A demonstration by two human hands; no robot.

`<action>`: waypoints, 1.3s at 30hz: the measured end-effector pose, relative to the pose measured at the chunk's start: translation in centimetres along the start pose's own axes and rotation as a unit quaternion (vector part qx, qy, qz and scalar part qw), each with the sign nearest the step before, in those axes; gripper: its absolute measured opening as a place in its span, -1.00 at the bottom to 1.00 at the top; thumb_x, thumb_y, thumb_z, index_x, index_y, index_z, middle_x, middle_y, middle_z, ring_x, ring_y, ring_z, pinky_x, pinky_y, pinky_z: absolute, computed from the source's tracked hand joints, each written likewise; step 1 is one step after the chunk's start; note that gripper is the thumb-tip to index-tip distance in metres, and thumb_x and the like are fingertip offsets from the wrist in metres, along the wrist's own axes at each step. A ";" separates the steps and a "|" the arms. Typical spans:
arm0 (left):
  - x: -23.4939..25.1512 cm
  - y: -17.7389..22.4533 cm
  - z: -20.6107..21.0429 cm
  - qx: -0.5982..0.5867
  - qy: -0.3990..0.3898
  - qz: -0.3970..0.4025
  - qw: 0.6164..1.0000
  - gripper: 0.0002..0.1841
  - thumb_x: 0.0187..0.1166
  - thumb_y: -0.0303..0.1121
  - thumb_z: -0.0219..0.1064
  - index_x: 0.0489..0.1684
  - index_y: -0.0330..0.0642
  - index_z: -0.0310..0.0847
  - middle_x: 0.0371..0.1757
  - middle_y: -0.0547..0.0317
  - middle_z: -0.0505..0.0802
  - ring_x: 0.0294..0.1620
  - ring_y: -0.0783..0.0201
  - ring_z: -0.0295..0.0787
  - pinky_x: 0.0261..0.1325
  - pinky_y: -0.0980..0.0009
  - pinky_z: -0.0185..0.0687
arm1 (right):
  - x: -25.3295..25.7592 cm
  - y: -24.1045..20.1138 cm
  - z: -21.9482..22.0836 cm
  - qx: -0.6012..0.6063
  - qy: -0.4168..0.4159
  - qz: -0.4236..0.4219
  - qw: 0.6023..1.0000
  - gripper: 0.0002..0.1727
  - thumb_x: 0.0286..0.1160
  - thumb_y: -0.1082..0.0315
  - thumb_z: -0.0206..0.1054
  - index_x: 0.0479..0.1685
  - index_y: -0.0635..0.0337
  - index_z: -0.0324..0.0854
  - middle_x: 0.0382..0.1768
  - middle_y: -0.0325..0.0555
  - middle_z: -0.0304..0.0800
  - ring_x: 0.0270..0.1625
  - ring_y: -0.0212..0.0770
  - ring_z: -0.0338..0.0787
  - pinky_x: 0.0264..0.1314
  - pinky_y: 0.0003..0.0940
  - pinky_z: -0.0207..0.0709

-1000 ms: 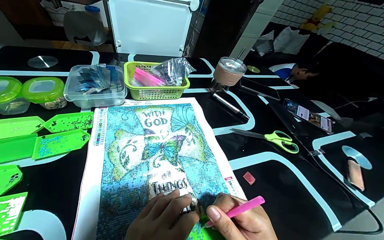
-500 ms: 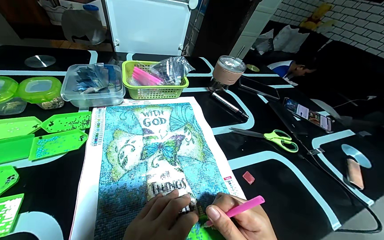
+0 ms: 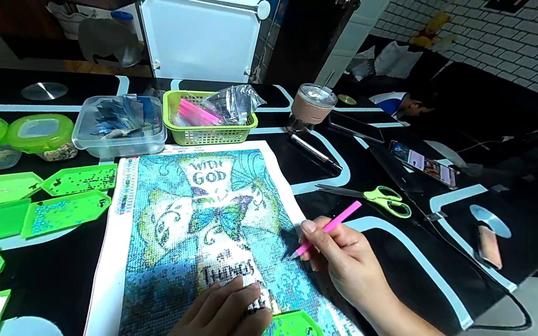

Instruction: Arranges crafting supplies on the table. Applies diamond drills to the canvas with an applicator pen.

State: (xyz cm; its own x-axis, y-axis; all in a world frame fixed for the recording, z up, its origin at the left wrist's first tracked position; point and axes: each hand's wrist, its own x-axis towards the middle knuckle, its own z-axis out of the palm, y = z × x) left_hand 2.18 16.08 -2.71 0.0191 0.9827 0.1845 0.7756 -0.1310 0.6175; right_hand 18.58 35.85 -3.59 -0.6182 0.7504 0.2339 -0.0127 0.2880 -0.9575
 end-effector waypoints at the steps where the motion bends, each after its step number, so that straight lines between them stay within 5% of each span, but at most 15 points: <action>1: 0.0 0.0 0.0 0.001 -0.002 0.000 1.000 -0.54 0.49 -0.02 0.50 0.23 -0.11 0.80 0.43 -0.05 0.80 0.54 -0.14 0.63 0.59 -0.01 0.45 | 0.1 0.1 0.0 -0.004 -0.004 0.000 1.000 -0.70 0.77 0.23 0.21 -0.38 0.02 0.72 -0.50 -0.38 0.80 -0.51 -0.58 0.72 -0.46 -0.73 0.58; 9: 0.0 0.0 -0.1 -0.007 -0.010 -0.006 1.000 -0.53 0.49 -0.02 0.50 0.23 -0.12 0.80 0.42 -0.08 0.80 0.55 -0.14 0.63 0.60 -0.03 0.44 | -0.5 1.2 0.1 -0.040 -0.019 -0.101 0.994 -0.70 0.80 0.26 0.19 -0.36 0.11 0.66 -0.50 -0.42 0.72 -0.44 -0.65 0.68 -0.40 -0.76 0.55; 33: -0.1 -0.1 -0.1 0.000 -0.006 0.000 1.000 -0.53 0.52 0.01 0.47 0.25 -0.10 0.80 0.43 -0.07 0.79 0.56 -0.12 0.62 0.61 0.04 0.44 | -0.8 1.2 0.1 -0.166 -0.039 -0.165 0.971 -0.64 0.84 0.22 0.15 -0.38 0.20 0.61 -0.54 -0.31 0.64 -0.45 -0.64 0.62 -0.37 -0.77 0.50; 39: -0.2 -0.1 0.0 0.002 0.004 0.004 1.000 -0.54 0.49 -0.01 0.49 0.23 -0.11 0.80 0.42 -0.05 0.80 0.54 -0.12 0.63 0.59 0.02 0.47 | -0.9 0.0 -0.4 -0.060 -0.031 -0.069 0.995 -0.70 0.78 0.22 0.21 -0.36 0.05 0.72 -0.48 -0.43 0.76 -0.45 -0.63 0.71 -0.41 -0.73 0.59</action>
State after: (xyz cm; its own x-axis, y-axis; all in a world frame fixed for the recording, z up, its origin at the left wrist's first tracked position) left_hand 2.08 15.94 -2.78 0.0208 0.9806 0.1950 0.7775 -0.1385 0.6135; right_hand 19.43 35.44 -3.70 -0.6640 0.6622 0.3473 -0.0095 0.4570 -0.8894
